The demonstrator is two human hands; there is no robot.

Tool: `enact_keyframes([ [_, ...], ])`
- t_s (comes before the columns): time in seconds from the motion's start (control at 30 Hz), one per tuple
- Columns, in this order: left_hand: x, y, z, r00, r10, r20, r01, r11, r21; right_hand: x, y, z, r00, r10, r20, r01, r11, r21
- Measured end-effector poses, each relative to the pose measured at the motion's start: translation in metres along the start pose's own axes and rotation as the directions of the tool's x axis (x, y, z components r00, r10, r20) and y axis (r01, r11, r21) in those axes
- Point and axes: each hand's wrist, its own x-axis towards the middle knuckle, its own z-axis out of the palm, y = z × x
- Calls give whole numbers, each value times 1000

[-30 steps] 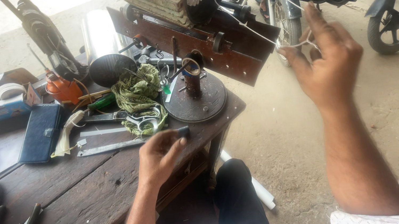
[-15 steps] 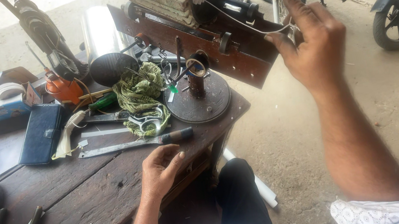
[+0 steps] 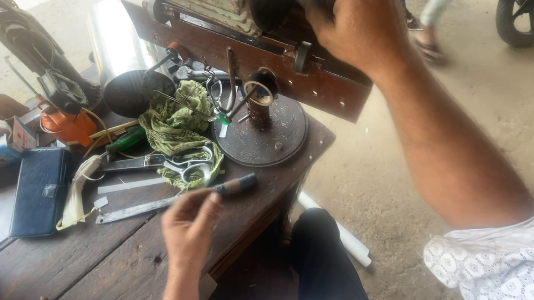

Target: The person bends a thin wire into a loop and inserts it into the slots of a motor stator. They repeatedly thread the wire through the stator slots and adjust its position by hand.

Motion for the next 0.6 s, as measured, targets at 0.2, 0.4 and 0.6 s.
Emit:
enact_keyframes([
  [0.2, 93, 91, -51, 864, 496, -86, -504, 851, -151, 6, -1, 21, 987, 158, 16, -158, 987, 26],
  [0.4, 192, 202, -54, 785, 619, 25, -610, 780, -138, -8, 17, 40, 989, 48, -137, -36, 996, 84],
  [0.6, 279, 246, -20, 915, 386, 113, -355, 907, -227, -13, 29, 53, 985, 165, -60, -159, 983, 95],
])
